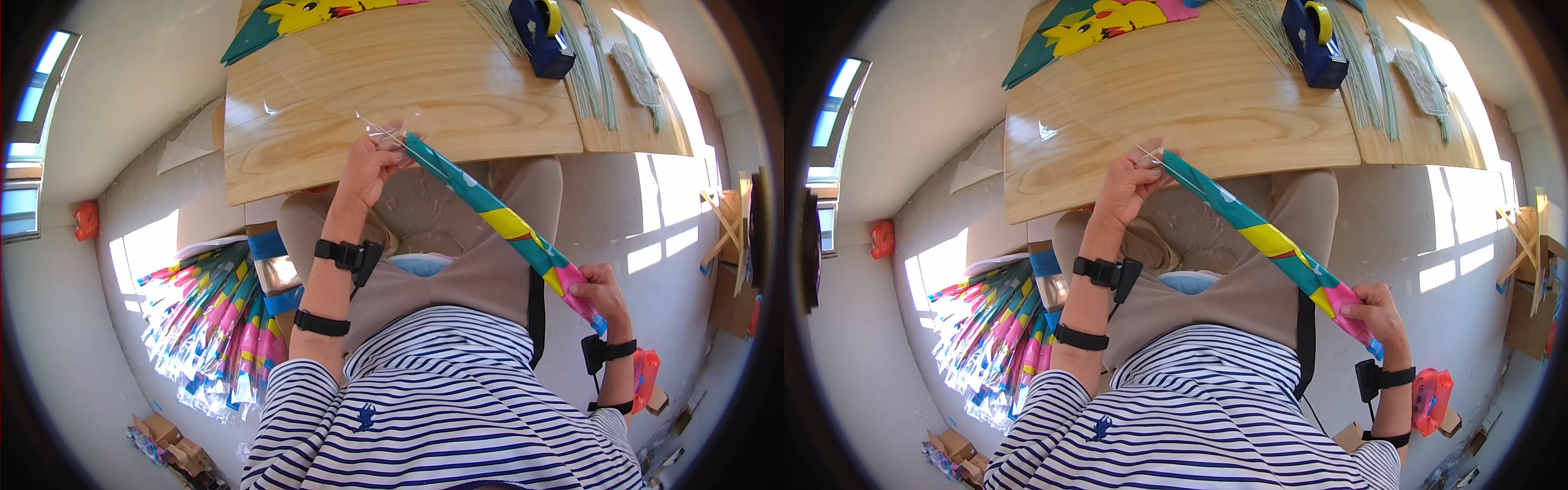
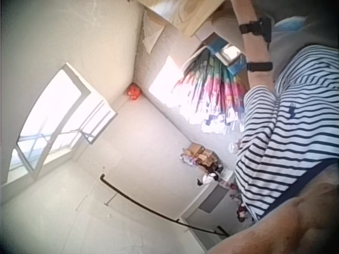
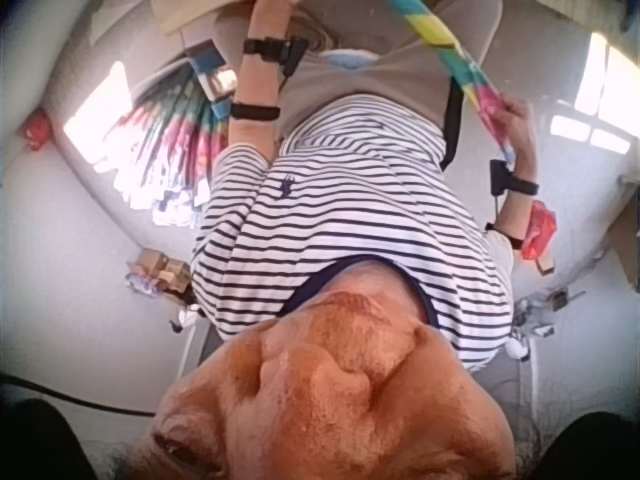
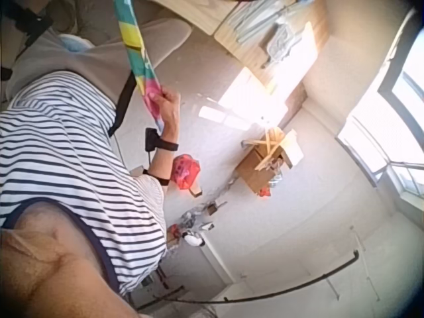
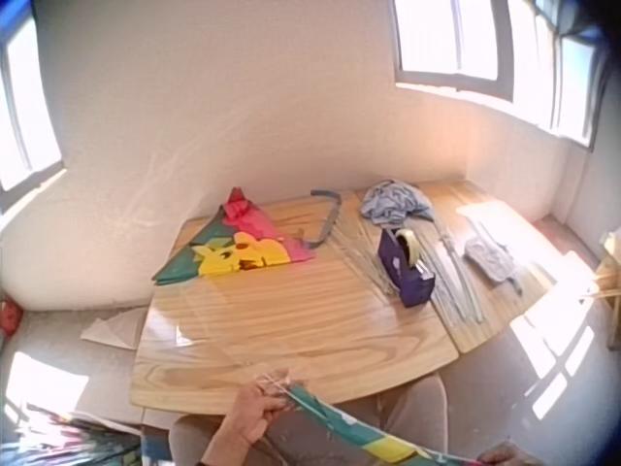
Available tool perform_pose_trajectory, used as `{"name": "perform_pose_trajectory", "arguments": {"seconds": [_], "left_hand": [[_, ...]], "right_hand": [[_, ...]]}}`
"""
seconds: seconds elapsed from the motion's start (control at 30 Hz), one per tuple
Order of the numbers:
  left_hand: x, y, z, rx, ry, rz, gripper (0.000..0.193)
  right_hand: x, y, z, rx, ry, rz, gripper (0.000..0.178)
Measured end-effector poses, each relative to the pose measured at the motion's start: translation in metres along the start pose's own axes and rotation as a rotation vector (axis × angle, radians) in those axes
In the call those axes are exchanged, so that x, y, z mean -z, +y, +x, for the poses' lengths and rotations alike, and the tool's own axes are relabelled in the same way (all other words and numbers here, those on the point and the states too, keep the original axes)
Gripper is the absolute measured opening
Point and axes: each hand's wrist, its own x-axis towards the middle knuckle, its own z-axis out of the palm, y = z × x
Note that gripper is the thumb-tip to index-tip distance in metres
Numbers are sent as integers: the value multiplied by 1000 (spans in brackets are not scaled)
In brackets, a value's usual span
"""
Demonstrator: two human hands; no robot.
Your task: The person is assembling colorful kites on a wooden table, involving plastic sheets and fiberglass rods.
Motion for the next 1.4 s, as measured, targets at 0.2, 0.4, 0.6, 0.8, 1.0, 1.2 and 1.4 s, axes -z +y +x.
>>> {"name": "perform_pose_trajectory", "arguments": {"seconds": [0.2,0.4,0.6,0.8,1.0,1.2,1.4], "left_hand": [[-10,-3,-4,-8,1,118,63],[-11,-11,-7,39,-39,53,50],[-55,-39,-30,224,-96,-38,37],[-92,-70,-59,338,-195,46,35],[-61,-60,-70,301,-219,77,35],[-30,-17,-49,109,-42,-405,35],[-41,32,-12,-115,-46,-246,21]], "right_hand": [[-7,-16,-2,-28,8,-19,15],[-11,-16,7,-18,-24,14,18],[-44,-69,34,22,-88,143,23],[-91,-120,94,247,-50,283,21],[-110,-134,110,316,-59,11,22],[-121,-125,78,335,-113,88,24],[-134,-155,80,449,-125,235,36]]}}
